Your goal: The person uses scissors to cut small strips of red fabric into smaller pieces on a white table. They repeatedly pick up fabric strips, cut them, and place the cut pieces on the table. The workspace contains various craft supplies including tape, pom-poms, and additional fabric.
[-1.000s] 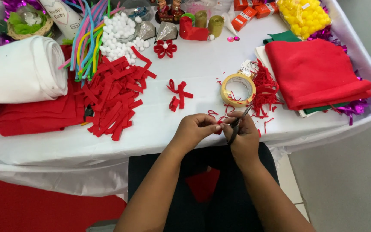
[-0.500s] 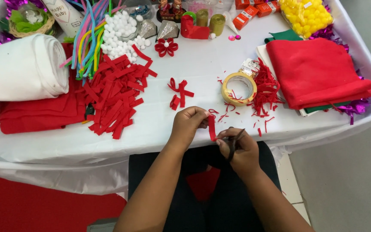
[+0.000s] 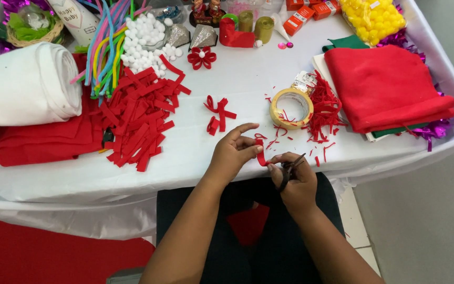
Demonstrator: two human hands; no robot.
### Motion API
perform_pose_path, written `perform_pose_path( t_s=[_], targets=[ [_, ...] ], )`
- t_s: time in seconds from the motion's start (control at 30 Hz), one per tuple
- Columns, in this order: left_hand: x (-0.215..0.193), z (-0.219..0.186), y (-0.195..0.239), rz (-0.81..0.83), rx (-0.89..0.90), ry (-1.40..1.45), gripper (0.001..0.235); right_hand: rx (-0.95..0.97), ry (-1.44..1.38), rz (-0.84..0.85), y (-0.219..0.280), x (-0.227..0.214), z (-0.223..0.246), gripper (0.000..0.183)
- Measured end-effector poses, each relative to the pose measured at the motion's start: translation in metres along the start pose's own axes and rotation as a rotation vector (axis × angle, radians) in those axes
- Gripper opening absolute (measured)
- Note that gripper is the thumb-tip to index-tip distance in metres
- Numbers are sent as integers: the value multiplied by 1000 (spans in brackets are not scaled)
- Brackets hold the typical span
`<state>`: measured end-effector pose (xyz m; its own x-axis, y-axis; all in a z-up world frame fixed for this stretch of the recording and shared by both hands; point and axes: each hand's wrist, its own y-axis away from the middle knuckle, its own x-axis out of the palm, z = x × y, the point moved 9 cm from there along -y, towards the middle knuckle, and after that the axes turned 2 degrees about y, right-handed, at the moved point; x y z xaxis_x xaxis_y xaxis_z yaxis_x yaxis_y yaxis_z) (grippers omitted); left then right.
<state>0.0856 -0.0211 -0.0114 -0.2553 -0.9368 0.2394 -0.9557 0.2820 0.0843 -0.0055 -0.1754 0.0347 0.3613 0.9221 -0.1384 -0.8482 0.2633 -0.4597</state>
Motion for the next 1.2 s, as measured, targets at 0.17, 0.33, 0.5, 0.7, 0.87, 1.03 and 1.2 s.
perform_pose_path(
  t_s=[0.17, 0.33, 0.5, 0.7, 0.87, 1.03, 1.2],
  targets=[
    [-8, 3, -1, -104, 84, 4, 25, 74, -80, 79, 7, 10, -9, 24],
    [-14, 6, -1, -172, 120, 54, 16, 155, -106, 74, 9, 10, -15, 23],
    [-17, 5, 0, -196, 118, 42, 15, 257, -65, -10, 8, -13, -54, 28],
    [-9, -3, 3, -173, 90, -61, 18, 230, 82, 35, -1, -7, -28, 31],
    [-5, 12, -4, -111, -58, 26, 32, -125, 239, 38, -1, 6, 11, 27],
    [0, 15, -5, -71, -119, 46, 41, -227, 256, -16, 0, 10, 14, 29],
    [-3, 16, -7, -109, -151, 28, 39, -223, 241, 17, 6, 16, 2, 26]
  ],
)
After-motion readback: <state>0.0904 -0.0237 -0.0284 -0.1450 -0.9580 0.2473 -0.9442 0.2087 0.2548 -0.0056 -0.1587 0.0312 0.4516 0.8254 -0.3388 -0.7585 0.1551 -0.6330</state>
